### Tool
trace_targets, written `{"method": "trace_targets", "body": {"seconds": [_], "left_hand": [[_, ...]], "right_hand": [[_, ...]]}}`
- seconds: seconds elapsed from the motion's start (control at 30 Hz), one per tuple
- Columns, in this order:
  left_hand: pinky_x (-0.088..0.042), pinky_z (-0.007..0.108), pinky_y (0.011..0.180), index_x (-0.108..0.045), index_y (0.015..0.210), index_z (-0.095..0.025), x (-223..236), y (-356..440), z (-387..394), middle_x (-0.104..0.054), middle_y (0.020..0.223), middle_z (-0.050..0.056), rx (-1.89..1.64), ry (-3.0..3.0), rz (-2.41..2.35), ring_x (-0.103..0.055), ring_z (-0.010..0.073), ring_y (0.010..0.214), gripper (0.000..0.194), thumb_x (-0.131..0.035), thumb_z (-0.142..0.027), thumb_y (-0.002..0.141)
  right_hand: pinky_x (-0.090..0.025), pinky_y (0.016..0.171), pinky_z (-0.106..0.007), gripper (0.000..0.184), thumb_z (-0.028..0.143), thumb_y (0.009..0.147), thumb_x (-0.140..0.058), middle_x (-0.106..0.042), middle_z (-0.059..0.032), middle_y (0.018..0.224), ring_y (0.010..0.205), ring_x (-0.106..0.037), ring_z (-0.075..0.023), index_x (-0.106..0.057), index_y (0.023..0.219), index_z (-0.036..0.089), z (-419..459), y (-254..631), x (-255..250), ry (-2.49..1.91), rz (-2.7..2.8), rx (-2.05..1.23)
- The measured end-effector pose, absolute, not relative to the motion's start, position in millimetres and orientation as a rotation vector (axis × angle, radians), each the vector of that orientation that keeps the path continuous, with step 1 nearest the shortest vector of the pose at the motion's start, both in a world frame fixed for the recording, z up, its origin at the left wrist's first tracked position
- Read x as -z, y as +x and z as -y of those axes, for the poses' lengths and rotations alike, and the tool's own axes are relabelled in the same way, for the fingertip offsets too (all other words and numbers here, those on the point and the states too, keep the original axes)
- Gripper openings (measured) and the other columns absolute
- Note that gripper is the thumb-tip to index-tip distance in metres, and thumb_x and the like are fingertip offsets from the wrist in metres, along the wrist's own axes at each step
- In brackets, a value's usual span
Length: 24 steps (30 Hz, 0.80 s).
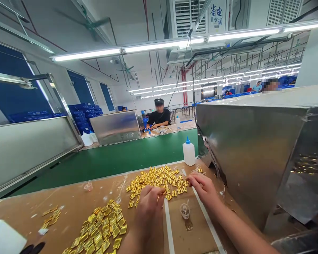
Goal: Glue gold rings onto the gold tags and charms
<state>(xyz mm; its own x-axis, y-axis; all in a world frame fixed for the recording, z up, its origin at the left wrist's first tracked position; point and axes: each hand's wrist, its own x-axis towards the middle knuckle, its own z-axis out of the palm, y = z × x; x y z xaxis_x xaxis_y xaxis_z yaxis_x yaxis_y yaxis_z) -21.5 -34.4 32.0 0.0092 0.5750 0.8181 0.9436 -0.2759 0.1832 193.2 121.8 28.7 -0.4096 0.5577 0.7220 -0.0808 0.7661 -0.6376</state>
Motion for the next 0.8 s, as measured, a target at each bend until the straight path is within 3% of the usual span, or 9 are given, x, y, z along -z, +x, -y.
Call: {"method": "trace_targets", "body": {"seconds": [0.17, 0.37, 0.57, 0.7, 0.8], "left_hand": [[-0.054, 0.031, 0.075, -0.061, 0.104, -0.026, -10.9, -66.0, 114.3, -0.073, 0.089, 0.003, 0.974, -1.852, 1.697, -0.069, 0.0219, 0.082, 0.009, -0.056, -0.019, 0.101], [-0.050, 0.032, 0.068, -0.060, 0.081, -0.025, 6.5, -74.4, 133.6, -0.067, 0.076, 0.002, 0.642, -1.759, 1.981, -0.066, 0.0236, 0.072, 0.022, -0.053, -0.017, 0.100], [-0.054, 0.032, 0.068, -0.065, 0.089, -0.024, 11.9, -55.7, 122.7, -0.076, 0.079, 0.002, 0.453, -1.706, 2.137, -0.073, 0.0238, 0.074, 0.025, -0.050, -0.004, 0.095], [-0.063, 0.037, 0.086, -0.068, 0.107, -0.020, 22.1, -47.8, 124.6, -0.082, 0.110, 0.012, 0.402, -1.767, 2.144, -0.079, 0.0265, 0.100, 0.030, -0.048, -0.002, 0.093], [-0.060, 0.043, 0.103, -0.067, 0.121, -0.018, 20.7, -48.0, 128.0, -0.076, 0.131, 0.015, 0.386, -1.811, 2.135, -0.073, 0.0273, 0.121, 0.033, -0.047, -0.007, 0.098]], "right_hand": [[-0.047, 0.070, -0.031, 0.042, 0.041, 0.107, -0.046, -0.067, -0.0040, 0.076, 0.074, -0.066, -0.0200, -0.066, 0.077, 0.020, -105.9, 220.1, -9.7, -0.517, 1.986, -0.748], [-0.043, 0.070, -0.031, 0.044, 0.045, 0.107, -0.043, -0.068, -0.0034, 0.078, 0.074, -0.064, -0.0209, -0.065, 0.078, 0.020, -111.9, 215.3, 2.6, -0.647, 2.140, -0.741], [-0.042, 0.069, -0.031, 0.046, 0.047, 0.107, -0.042, -0.066, -0.0030, 0.075, 0.074, -0.063, -0.0208, -0.060, 0.075, 0.020, -112.7, 218.8, 2.0, -0.637, 2.208, -0.744], [-0.043, 0.072, -0.031, 0.045, 0.048, 0.107, -0.042, -0.067, -0.0031, 0.078, 0.076, -0.063, -0.0210, -0.061, 0.078, 0.021, -113.2, 222.2, 3.1, -0.625, 2.203, -0.765], [-0.042, 0.070, -0.031, 0.044, 0.049, 0.107, -0.042, -0.066, -0.0031, 0.079, 0.077, -0.062, -0.0208, -0.062, 0.080, 0.021, -113.9, 222.2, 4.1, -0.616, 2.229, -0.773]]}}
